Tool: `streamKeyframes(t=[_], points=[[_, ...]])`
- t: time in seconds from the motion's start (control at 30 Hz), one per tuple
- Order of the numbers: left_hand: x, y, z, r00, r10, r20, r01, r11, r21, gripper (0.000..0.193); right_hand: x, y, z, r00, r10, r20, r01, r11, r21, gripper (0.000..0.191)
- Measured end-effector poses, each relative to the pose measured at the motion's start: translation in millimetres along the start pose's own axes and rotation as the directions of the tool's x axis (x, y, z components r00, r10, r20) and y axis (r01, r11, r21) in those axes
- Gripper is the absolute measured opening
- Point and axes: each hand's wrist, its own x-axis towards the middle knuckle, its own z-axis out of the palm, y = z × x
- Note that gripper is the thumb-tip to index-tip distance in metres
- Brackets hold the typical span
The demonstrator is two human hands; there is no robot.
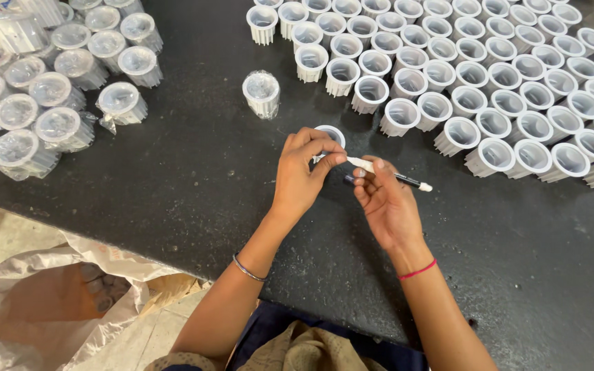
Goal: The person holds white plastic lamp components one at a time and marks them with a black marker, setting marked parts aside on the worktable. Near the end, the person wraps one marked component in clear plastic film and places it with the wrapped parts.
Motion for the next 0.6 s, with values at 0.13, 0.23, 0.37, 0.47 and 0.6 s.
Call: streamKeyframes(t=[0.13, 0.23, 0.37, 0.47, 0.6], points=[[-1, -13, -3, 0.998, -0.053, 0.026, 0.055, 0.995, -0.089, 0.009, -3, -3, 5, 0.973, -0.19, 0.134, 0.22, 0.938, -0.267, 0.029], [-2, -22, -2, 0.981, -0.169, 0.09, 0.182, 0.969, -0.165, 0.008, -7, -2, 8, 0.921, -0.299, 0.25, 0.383, 0.806, -0.451, 0.025], [-2, -39, -1, 0.952, -0.292, 0.09, 0.305, 0.902, -0.305, 0.01, -10, -1, 7, 0.861, -0.422, 0.282, 0.505, 0.648, -0.571, 0.024], [1, -57, -12, 0.865, -0.481, 0.144, 0.48, 0.708, -0.517, 0.017, -4, -6, 1, 0.873, -0.445, 0.201, 0.483, 0.729, -0.485, 0.026], [-1, -64, -37, 0.825, -0.548, 0.14, 0.528, 0.659, -0.535, 0.021, 3, -8, -5, 0.898, -0.41, 0.157, 0.437, 0.803, -0.404, 0.028]])
